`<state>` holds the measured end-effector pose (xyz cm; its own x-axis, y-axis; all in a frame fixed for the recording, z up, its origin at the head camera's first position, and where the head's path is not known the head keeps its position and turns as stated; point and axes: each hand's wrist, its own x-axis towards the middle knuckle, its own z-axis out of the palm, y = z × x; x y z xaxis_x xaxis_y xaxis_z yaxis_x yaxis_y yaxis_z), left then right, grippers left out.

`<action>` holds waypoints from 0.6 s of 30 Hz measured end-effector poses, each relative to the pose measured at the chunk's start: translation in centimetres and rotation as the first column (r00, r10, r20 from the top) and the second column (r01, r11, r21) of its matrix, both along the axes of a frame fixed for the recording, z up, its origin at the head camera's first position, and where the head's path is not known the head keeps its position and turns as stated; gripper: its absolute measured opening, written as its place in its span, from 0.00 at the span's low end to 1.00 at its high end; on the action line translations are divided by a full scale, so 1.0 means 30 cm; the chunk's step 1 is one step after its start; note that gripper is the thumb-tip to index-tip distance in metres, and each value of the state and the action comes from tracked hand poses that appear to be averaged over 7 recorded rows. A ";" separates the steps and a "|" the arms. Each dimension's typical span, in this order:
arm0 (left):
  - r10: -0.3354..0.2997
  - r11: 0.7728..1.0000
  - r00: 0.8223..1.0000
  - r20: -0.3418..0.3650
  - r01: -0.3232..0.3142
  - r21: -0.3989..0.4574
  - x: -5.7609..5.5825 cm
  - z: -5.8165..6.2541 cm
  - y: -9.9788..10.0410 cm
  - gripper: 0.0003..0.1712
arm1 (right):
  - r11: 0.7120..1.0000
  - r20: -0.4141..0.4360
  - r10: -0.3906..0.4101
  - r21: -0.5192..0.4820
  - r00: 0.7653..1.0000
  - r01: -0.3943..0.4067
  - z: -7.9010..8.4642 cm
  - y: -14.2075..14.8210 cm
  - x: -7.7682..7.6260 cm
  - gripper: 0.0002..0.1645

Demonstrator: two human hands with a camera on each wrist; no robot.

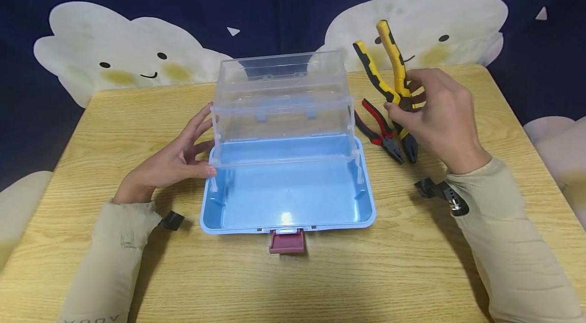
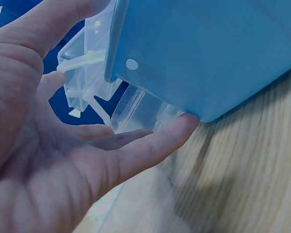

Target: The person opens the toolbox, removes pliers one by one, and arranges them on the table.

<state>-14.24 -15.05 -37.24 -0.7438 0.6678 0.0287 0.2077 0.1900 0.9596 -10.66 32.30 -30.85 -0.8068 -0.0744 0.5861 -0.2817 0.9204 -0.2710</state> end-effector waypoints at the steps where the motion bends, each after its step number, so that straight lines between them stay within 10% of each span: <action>1: -0.003 1.000 1.000 0.000 0.003 0.001 -0.001 -0.001 0.001 0.72 | 1.000 0.008 -0.013 -0.007 1.000 0.013 -0.004 0.006 0.000 0.30; 18: -0.008 1.000 1.000 0.002 0.008 0.002 -0.002 -0.002 0.003 0.72 | 0.963 0.196 -0.180 -0.165 0.964 0.214 -0.043 0.082 -0.027 0.35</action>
<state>-14.31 -14.95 -37.31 -0.7387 0.6735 0.0289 0.2073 0.1862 0.9604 -11.48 34.77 -32.15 -0.8866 0.1915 0.4211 -0.0320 0.8827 -0.4689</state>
